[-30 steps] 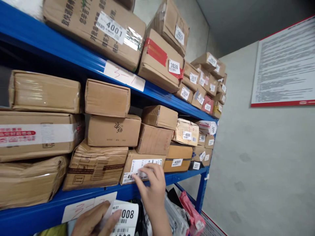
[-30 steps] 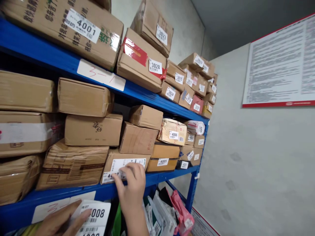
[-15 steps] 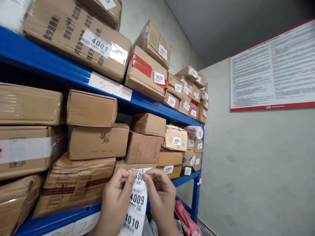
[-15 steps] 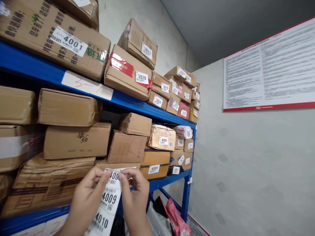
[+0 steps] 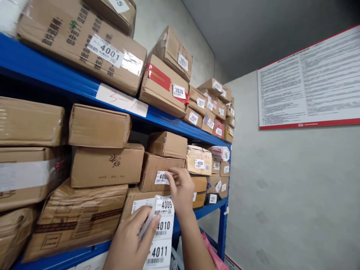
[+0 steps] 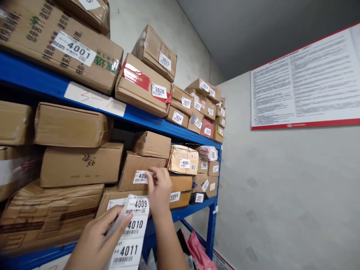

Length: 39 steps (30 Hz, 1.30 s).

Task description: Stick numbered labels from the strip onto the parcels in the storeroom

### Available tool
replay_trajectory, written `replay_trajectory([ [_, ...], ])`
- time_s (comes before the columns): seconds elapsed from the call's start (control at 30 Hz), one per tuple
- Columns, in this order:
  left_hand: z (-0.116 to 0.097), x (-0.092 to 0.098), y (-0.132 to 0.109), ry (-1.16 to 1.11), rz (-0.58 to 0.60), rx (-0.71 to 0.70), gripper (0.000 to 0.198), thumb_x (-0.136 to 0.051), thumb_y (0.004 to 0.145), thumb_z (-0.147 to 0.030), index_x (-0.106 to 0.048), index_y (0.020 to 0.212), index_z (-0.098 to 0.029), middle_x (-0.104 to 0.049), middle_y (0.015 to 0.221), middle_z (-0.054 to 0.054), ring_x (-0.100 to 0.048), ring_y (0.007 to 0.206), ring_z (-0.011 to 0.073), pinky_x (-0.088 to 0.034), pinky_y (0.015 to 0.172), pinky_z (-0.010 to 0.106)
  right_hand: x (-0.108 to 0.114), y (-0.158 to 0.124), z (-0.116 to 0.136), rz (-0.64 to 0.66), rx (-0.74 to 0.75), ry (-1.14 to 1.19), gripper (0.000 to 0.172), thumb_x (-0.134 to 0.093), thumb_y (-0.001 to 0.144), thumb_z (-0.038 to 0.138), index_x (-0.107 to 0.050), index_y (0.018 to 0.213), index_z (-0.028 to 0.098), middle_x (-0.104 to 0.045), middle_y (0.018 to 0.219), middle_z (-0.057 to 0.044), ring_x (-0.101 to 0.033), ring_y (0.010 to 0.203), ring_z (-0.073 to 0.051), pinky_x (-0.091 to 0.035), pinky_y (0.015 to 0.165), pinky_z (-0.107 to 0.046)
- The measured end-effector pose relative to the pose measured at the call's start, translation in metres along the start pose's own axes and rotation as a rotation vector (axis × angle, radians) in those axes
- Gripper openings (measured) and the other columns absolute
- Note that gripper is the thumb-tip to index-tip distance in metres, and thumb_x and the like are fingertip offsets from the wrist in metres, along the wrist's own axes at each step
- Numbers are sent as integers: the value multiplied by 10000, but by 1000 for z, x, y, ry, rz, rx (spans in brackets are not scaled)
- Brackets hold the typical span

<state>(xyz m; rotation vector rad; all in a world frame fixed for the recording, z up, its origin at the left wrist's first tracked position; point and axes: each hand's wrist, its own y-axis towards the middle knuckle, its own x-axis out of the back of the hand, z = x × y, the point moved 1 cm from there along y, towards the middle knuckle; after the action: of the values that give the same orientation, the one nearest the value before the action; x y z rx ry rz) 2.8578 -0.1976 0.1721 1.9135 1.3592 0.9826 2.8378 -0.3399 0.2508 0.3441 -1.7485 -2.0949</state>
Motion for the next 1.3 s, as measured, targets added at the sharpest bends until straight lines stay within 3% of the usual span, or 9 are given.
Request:
replay_trajectory([
  [0.13,3,4,-5,-87,-81,-22,267,-444,896,-409,-618,826,-218,-673,821,29,-616,752,158,-480,678,200,8,-3,2,-50,16,-19,271,-694,755,394,-629,932,199,-546,971,-90,-574,800,-194,-501,667,-332],
  [0.3,-1,9,8,-123,-124,-34,286,-460,887,-407,-671,858,-218,-695,823,41,-615,716,161,-494,654,211,24,-16,18,396,-219,632,469,-425,871,592,-587,1087,209,-667,947,-106,-651,826,-208,-541,644,-311],
  [0.43,-3,0,21,-376,-140,91,318,-592,798,-450,-668,1001,-217,-715,958,55,-662,837,190,-535,713,241,32,-24,26,273,-233,468,153,-669,797,339,-665,869,204,-679,822,-52,-647,746,-164,-528,643,-250],
  [0.6,-5,-13,34,-362,-306,157,341,-568,809,-484,-577,640,-188,-546,516,-33,-489,488,104,-402,464,184,23,-22,28,179,-310,521,112,-704,756,287,-662,797,192,-680,701,-23,-636,650,-135,-516,584,-217],
  [0.77,-13,-14,51,-378,-273,106,281,-593,800,-468,-619,837,-190,-650,718,-4,-572,626,127,-444,557,198,13,-3,33,71,-134,449,57,-621,810,220,-624,760,192,-616,777,-20,-599,732,-128,-495,624,-220],
  [0.93,-18,-9,51,-273,-264,103,371,-622,777,-499,-571,595,-180,-553,510,-49,-498,478,88,-394,473,177,24,47,21,-128,-109,404,124,-615,818,296,-581,765,190,-544,607,38,-492,511,-88,-413,486,-210],
  [1.13,-14,-1,39,-153,-400,-219,208,-576,850,-324,-701,997,-247,-739,957,10,-685,849,144,-522,782,199,42,46,37,397,-164,407,216,-772,664,337,-686,801,194,-644,733,-25,-587,637,-143,-479,536,-248],
  [1.23,-17,2,42,-169,-325,-277,260,-541,868,-300,-695,1072,-253,-719,1051,34,-656,999,162,-514,852,212,39,25,49,274,-99,341,53,-695,756,251,-681,733,206,-633,711,-18,-597,666,-138,-481,567,-239],
  [1.3,-21,4,47,-240,-338,-139,370,-578,835,-364,-641,1176,-236,-733,974,44,-672,938,183,-543,786,242,33,19,54,156,-22,293,71,-659,788,213,-675,719,211,-633,705,-13,-593,669,-134,-474,572,-237],
])
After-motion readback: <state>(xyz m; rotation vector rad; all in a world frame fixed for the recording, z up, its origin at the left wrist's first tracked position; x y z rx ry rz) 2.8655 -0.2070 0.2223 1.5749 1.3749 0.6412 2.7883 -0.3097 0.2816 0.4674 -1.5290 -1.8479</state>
